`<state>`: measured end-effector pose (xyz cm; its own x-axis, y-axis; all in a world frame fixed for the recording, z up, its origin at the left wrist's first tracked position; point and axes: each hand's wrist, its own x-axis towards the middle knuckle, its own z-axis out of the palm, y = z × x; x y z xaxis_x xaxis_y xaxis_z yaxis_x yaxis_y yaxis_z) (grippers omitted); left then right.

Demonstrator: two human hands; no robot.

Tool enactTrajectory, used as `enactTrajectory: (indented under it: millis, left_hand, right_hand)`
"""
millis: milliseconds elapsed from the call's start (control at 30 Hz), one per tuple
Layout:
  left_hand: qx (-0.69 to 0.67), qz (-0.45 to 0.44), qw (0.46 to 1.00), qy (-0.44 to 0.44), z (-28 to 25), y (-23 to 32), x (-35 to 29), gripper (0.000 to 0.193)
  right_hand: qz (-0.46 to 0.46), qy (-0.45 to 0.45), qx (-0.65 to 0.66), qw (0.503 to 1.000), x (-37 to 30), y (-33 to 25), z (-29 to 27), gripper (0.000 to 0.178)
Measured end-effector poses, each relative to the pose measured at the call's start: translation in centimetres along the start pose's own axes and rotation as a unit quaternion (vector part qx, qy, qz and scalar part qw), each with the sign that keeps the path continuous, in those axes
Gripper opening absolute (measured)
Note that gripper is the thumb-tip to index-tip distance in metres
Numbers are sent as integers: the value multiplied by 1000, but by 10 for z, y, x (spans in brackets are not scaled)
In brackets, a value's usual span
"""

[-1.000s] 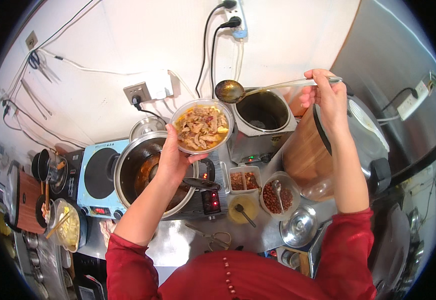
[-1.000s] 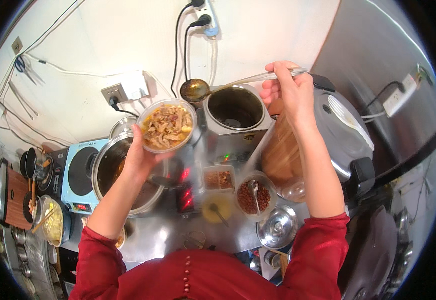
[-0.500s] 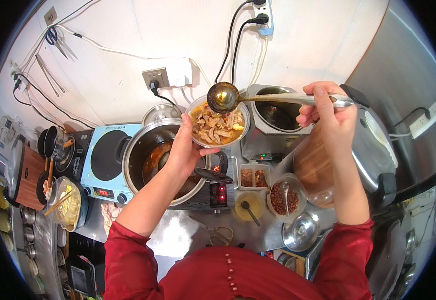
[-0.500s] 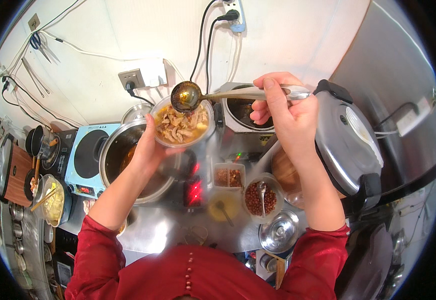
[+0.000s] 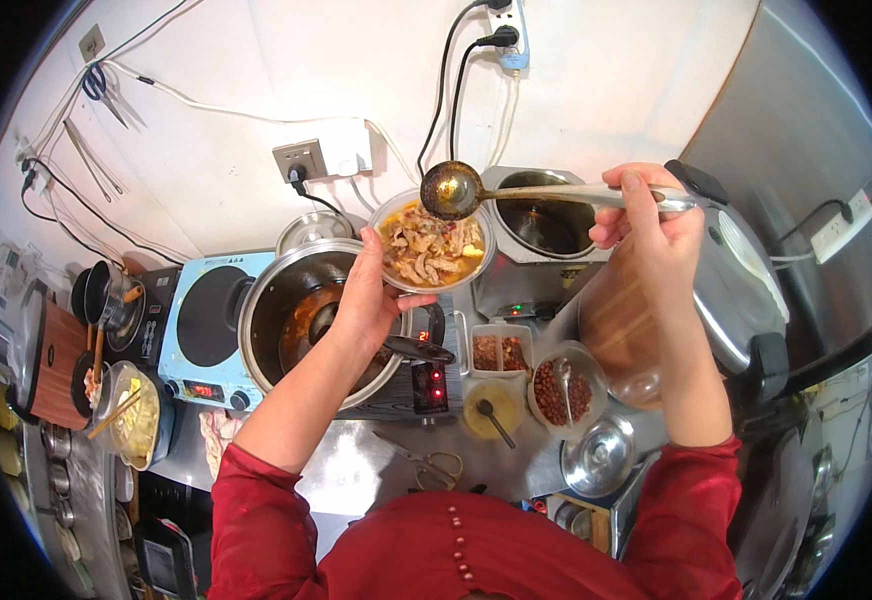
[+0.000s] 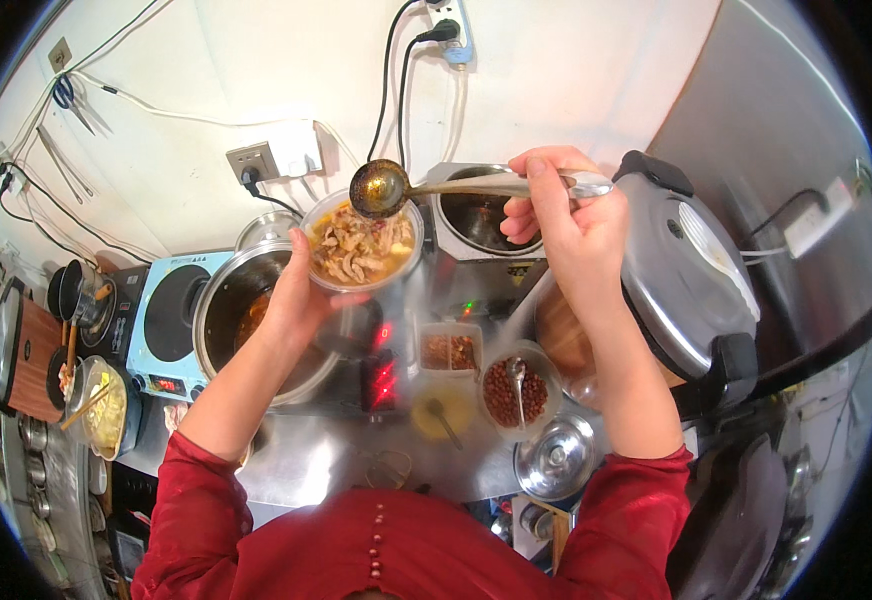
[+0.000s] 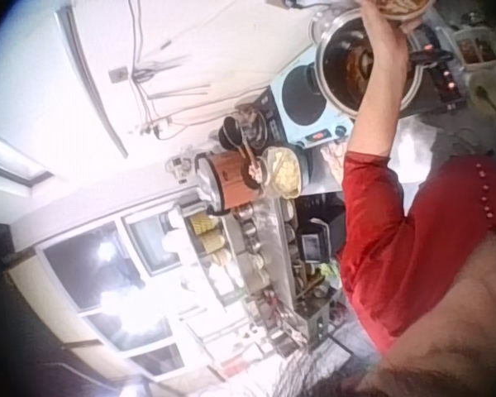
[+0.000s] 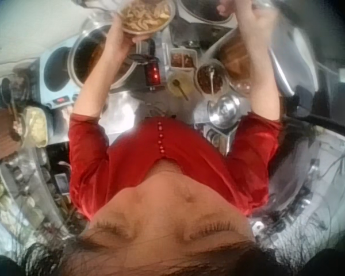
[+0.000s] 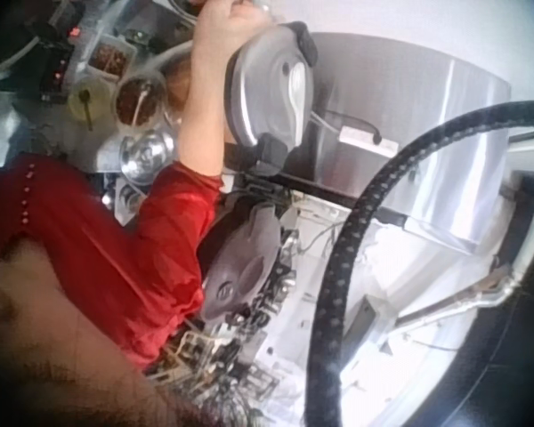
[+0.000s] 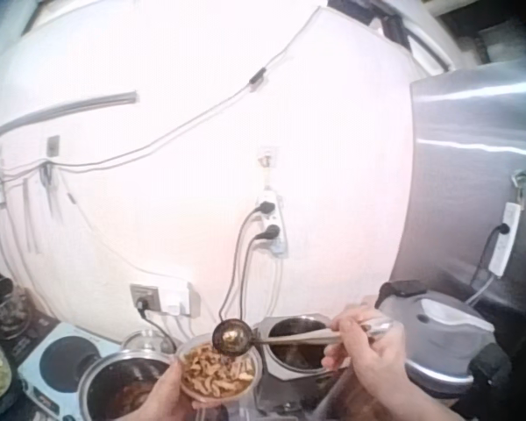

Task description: The person assembles two noodle bowls by adding bean sprouts, tofu puffs, and sliced meat from metal trays into plastic containers. They then ladle hot broth from a pot into each bowl, add peanuts and a yellow condiment, and seal the containers with lids.

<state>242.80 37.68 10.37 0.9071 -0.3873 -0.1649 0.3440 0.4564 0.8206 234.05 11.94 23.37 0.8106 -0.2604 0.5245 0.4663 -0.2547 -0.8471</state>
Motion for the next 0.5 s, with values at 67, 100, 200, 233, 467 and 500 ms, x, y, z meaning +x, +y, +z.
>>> enactTrajectory:
  millis: [67,100,200,233,467,500]
  left_hand:
    - [5,7,1000,-5,2,0,-2,72]
    - [8,10,1000,-7,3,1,-4,73]
    - [11,-8,1000,-17,5,6,-16,76]
    - [3,-19,1000,-15,4,9,-20,79]
    - [41,35,998,23,-24,34,-107,88]
    - [42,48,997,34,-30,37,-127,90]
  right_hand:
    - [20,27,20,999,2,5,-6,24]
    - [15,29,43,999,5,7,-10,25]
    - [61,97,62,991,15,20,-30,27]
    - [71,120,63,988,17,25,-38,27]
    - [55,88,-12,995,10,97,-62,24]
    - [74,70,-39,994,6,111,-60,23]
